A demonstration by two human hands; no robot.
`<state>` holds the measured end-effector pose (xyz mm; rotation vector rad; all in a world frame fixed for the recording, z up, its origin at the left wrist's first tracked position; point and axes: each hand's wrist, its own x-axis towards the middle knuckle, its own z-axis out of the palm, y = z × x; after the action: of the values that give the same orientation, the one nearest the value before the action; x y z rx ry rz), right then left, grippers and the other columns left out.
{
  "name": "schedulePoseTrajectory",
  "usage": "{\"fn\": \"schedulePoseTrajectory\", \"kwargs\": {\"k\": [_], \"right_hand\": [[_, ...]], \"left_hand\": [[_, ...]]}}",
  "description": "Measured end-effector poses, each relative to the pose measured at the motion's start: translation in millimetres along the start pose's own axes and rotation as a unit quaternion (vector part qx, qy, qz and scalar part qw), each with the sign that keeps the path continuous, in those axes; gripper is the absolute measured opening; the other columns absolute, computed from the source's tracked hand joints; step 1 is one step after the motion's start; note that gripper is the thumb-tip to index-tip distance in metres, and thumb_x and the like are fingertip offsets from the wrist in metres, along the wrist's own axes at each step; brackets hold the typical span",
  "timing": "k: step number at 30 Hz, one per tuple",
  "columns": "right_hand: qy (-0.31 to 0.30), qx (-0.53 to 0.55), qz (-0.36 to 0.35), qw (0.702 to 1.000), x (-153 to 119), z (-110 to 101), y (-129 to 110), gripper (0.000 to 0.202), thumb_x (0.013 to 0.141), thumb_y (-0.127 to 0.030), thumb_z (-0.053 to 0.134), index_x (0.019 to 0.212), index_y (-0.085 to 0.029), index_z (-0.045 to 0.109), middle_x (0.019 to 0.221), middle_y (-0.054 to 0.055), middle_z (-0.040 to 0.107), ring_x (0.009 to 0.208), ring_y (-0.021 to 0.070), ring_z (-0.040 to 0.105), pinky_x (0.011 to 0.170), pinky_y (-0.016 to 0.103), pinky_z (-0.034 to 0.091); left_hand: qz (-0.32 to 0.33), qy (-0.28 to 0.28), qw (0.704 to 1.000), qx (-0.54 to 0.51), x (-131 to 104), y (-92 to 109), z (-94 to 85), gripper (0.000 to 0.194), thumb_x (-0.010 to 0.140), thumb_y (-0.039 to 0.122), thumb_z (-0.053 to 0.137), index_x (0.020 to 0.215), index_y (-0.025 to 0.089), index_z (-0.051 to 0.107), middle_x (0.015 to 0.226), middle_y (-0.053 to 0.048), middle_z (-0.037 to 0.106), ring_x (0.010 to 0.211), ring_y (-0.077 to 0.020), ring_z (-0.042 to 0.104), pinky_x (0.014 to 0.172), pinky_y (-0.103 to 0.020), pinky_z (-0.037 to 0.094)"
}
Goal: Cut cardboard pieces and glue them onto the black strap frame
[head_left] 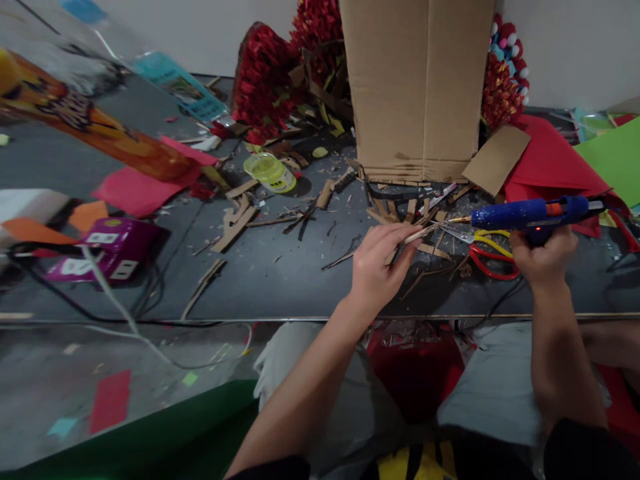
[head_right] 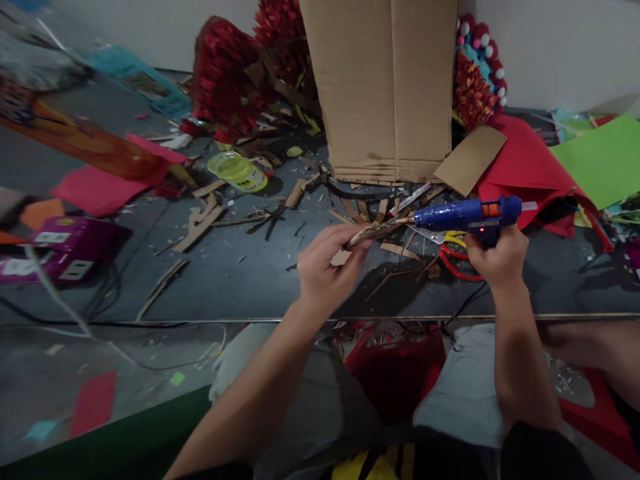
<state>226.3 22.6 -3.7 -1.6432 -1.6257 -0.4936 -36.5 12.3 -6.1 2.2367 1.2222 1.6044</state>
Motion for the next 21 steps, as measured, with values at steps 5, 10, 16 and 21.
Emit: {"fn": "schedulePoseTrajectory", "kwargs": {"k": [5, 10, 16, 21], "right_hand": [[-0.008, 0.007, -0.001, 1.000, -0.2, 0.2, 0.5, 0.022, 0.062, -0.040, 0.053, 0.075, -0.024, 0.045, 0.055, 0.000, 0.049, 0.051, 0.0231, 0.054, 0.048, 0.033, 0.039], [-0.021, 0.003, 0.017, 1.000, -1.0, 0.1, 2.5, 0.022, 0.064, -0.038, 0.053, 0.079, -0.024, 0.046, 0.057, 0.001, 0.050, 0.053, 0.0244, 0.055, 0.050, 0.033, 0.039], [-0.008, 0.001, 0.005, 1.000, 0.5, -0.2, 3.3, 0.023, 0.063, -0.040, 0.053, 0.078, -0.024, 0.047, 0.055, 0.001, 0.051, 0.051, 0.0236, 0.056, 0.048, 0.033, 0.040], [-0.016, 0.001, 0.009, 1.000, 1.6, -0.5, 2.8, 0.024, 0.062, -0.038, 0.054, 0.079, -0.023, 0.048, 0.055, 0.002, 0.053, 0.051, 0.0252, 0.057, 0.048, 0.034, 0.042]], "left_hand": [[0.001, -0.003, 1.000, -0.006, -0.1, -0.4, 0.2, 0.011, 0.087, 0.016, 0.057, 0.094, 0.017, 0.066, 0.089, -0.005, 0.075, 0.084, -0.0146, 0.069, 0.074, -0.027, 0.055], [-0.002, -0.007, 1.000, 0.001, -0.9, -0.9, 0.0, 0.012, 0.088, 0.018, 0.057, 0.094, 0.017, 0.067, 0.089, -0.006, 0.075, 0.083, -0.0149, 0.069, 0.074, -0.028, 0.055], [-0.010, -0.007, 1.000, 0.001, -1.2, -0.6, 0.0, 0.012, 0.088, 0.017, 0.057, 0.095, 0.017, 0.067, 0.090, -0.006, 0.075, 0.083, -0.0149, 0.069, 0.073, -0.028, 0.055], [-0.004, -0.007, 1.000, 0.002, -1.4, -1.1, 0.2, 0.012, 0.087, 0.017, 0.058, 0.095, 0.017, 0.067, 0.090, -0.005, 0.075, 0.083, -0.0148, 0.069, 0.074, -0.028, 0.056]]}}
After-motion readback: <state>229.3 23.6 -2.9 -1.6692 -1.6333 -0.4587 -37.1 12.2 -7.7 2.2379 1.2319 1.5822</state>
